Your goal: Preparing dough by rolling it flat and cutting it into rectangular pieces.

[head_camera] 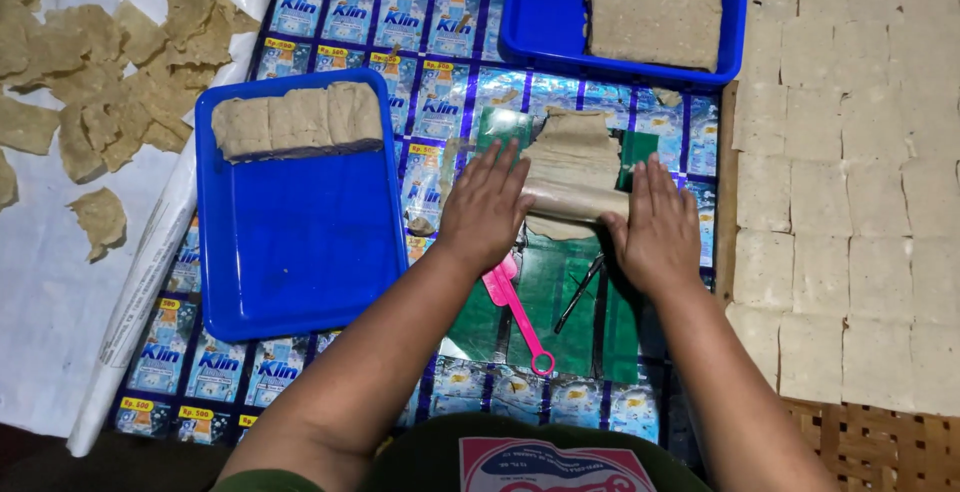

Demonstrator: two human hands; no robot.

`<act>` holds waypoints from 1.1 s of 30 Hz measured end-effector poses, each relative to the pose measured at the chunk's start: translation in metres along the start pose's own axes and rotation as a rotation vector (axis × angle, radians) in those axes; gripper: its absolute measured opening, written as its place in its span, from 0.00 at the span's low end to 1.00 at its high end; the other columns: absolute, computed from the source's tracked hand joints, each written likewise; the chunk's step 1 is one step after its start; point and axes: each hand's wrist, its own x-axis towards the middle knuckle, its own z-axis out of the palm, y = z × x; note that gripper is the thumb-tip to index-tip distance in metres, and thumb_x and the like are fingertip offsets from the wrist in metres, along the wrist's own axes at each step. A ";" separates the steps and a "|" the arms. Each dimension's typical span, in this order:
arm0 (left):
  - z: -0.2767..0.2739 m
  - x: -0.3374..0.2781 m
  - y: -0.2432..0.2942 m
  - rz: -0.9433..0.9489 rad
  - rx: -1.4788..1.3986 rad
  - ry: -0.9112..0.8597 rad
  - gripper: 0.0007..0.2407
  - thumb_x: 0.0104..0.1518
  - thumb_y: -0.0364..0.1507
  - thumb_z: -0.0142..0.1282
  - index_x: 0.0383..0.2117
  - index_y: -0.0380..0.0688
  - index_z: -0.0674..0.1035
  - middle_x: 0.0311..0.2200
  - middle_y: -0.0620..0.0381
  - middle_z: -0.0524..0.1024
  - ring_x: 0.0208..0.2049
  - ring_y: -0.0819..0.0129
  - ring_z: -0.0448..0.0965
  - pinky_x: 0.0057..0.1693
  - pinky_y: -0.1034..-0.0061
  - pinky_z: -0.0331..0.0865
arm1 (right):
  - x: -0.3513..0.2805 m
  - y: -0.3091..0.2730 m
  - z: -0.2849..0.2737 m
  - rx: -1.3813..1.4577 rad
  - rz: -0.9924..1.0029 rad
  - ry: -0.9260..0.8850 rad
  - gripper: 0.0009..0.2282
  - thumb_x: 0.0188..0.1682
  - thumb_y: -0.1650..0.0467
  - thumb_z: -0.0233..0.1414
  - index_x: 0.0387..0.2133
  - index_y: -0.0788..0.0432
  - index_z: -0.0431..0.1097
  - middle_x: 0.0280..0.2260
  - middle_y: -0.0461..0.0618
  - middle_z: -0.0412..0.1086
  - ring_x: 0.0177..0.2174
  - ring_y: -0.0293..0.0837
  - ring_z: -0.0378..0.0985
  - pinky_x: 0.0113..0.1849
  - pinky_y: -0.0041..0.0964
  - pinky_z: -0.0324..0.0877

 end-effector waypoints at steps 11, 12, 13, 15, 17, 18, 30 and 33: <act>0.009 -0.038 0.002 0.051 -0.029 0.074 0.22 0.65 0.36 0.45 0.65 0.45 0.64 0.63 0.47 0.65 0.67 0.49 0.62 0.71 0.53 0.51 | -0.059 -0.015 -0.006 -0.047 -0.028 0.061 0.29 0.52 0.62 0.48 0.69 0.54 0.56 0.54 0.51 0.65 0.57 0.53 0.65 0.57 0.56 0.57; 0.012 -0.032 -0.002 0.037 -0.035 0.085 0.20 0.66 0.35 0.42 0.64 0.47 0.66 0.61 0.50 0.67 0.66 0.52 0.63 0.71 0.54 0.52 | -0.063 -0.014 -0.003 -0.063 -0.018 0.046 0.28 0.52 0.64 0.47 0.68 0.50 0.58 0.52 0.48 0.66 0.54 0.52 0.67 0.54 0.56 0.60; -0.004 -0.028 0.003 0.047 -0.029 0.089 0.20 0.66 0.35 0.42 0.64 0.47 0.66 0.61 0.50 0.67 0.66 0.52 0.63 0.71 0.54 0.52 | -0.068 -0.037 -0.023 -0.063 -0.012 0.056 0.28 0.52 0.64 0.47 0.68 0.50 0.58 0.52 0.48 0.66 0.54 0.52 0.67 0.54 0.56 0.60; -0.034 -0.024 0.018 0.004 -0.106 0.091 0.21 0.64 0.32 0.45 0.64 0.42 0.67 0.70 0.48 0.58 0.72 0.54 0.52 0.73 0.52 0.39 | -0.082 -0.080 -0.063 -0.030 0.095 0.030 0.30 0.50 0.69 0.54 0.67 0.62 0.56 0.44 0.60 0.69 0.40 0.54 0.70 0.45 0.50 0.63; -0.022 -0.019 0.022 0.033 -0.105 0.035 0.22 0.66 0.35 0.41 0.66 0.43 0.65 0.71 0.48 0.53 0.73 0.55 0.47 0.74 0.51 0.36 | -0.105 -0.090 -0.050 0.028 0.188 -0.074 0.30 0.51 0.66 0.51 0.68 0.58 0.54 0.45 0.61 0.67 0.41 0.56 0.69 0.44 0.52 0.62; -0.016 -0.017 0.025 0.056 -0.102 -0.015 0.22 0.68 0.37 0.37 0.68 0.45 0.63 0.73 0.49 0.49 0.74 0.55 0.42 0.74 0.51 0.33 | -0.117 -0.095 -0.043 0.086 0.272 -0.174 0.30 0.52 0.64 0.49 0.69 0.54 0.53 0.47 0.61 0.66 0.43 0.57 0.69 0.43 0.54 0.62; 0.049 0.045 0.091 0.199 -0.036 0.018 0.24 0.65 0.36 0.40 0.65 0.35 0.65 0.70 0.45 0.57 0.73 0.54 0.49 0.75 0.56 0.36 | -0.141 -0.077 -0.050 0.122 0.366 -0.132 0.28 0.52 0.63 0.48 0.64 0.66 0.58 0.44 0.61 0.68 0.38 0.57 0.73 0.37 0.51 0.66; 0.062 0.052 0.102 0.176 0.013 -0.009 0.26 0.66 0.40 0.37 0.67 0.38 0.63 0.72 0.46 0.53 0.74 0.55 0.46 0.74 0.55 0.37 | -0.137 -0.065 -0.058 0.130 0.361 -0.226 0.33 0.47 0.56 0.55 0.60 0.66 0.60 0.40 0.60 0.71 0.37 0.57 0.76 0.38 0.50 0.70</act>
